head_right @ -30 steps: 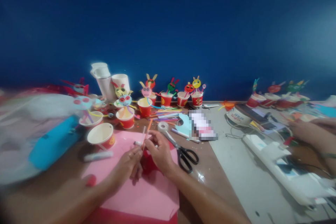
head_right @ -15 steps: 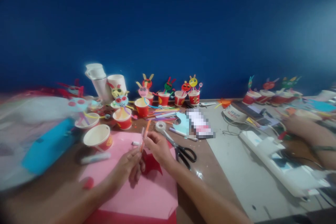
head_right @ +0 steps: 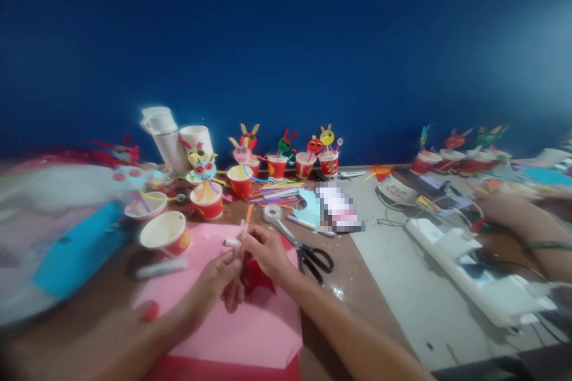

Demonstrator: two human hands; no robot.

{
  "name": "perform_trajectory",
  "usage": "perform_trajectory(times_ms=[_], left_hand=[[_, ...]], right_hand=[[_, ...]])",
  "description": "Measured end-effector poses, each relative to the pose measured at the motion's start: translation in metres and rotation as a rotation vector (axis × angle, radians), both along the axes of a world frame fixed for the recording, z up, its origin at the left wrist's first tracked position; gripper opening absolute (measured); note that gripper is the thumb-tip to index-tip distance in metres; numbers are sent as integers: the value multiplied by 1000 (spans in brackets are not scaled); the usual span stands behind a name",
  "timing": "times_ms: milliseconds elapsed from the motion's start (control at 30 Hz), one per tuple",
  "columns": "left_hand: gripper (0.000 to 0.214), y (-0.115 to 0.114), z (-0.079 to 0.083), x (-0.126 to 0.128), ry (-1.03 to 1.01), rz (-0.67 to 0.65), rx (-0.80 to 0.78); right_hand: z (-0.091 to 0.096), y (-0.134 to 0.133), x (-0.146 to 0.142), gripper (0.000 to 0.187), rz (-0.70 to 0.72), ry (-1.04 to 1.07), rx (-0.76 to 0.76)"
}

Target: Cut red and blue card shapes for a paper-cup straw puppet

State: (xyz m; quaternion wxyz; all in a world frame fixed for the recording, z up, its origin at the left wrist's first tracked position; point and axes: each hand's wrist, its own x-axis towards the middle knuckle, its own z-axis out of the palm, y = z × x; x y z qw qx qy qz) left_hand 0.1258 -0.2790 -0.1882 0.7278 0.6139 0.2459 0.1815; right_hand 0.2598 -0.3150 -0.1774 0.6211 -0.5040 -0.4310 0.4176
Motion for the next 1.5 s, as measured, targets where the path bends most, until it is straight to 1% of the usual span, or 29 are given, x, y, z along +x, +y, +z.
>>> perform_trajectory(times_ms=[167,467,600,733,833,900,933,1000,1067,1133,1200,1267,1333,1433,1500], left_hand=[[29,1,4,2,30,48,46],[27,-1,10,7,-16,105,88],[26,-2,9,9,-27,167,37],[25,-2,9,8,-44,171,-2],[25,-1,11,5,-28,174,-11],[25,1,12,3,-25,175,-1],[25,2,12,2,-30,177,8],[25,4,12,1,-48,187,21],[25,6,12,-1,-61,205,27],[25,9,13,-2,-62,221,41],[26,10,14,-3,-58,229,55],[25,11,15,-3,-47,220,54],[25,11,15,-3,-38,210,39],[25,11,14,-2,-29,200,28],[25,11,13,-2,-22,195,34]], right_hand=[[2,0,-1,20,2,2,13],[6,-3,-6,17,-4,9,45],[3,-4,-8,21,12,17,27],[2,-2,-9,21,19,1,34],[7,0,-3,19,32,-24,50],[15,-3,9,22,27,-113,30],[20,-7,18,22,16,-201,1],[30,-19,41,21,-4,-461,-97],[38,-37,64,21,2,-765,-199],[40,-55,83,21,-25,-1020,-345],[37,-70,95,21,-63,-1206,-473],[31,-79,99,21,-54,-1340,-526],[25,-80,99,24,-29,-1436,-550],[21,-76,98,29,-13,-1506,-594],[20,-73,98,28,-1,-1528,-608]])
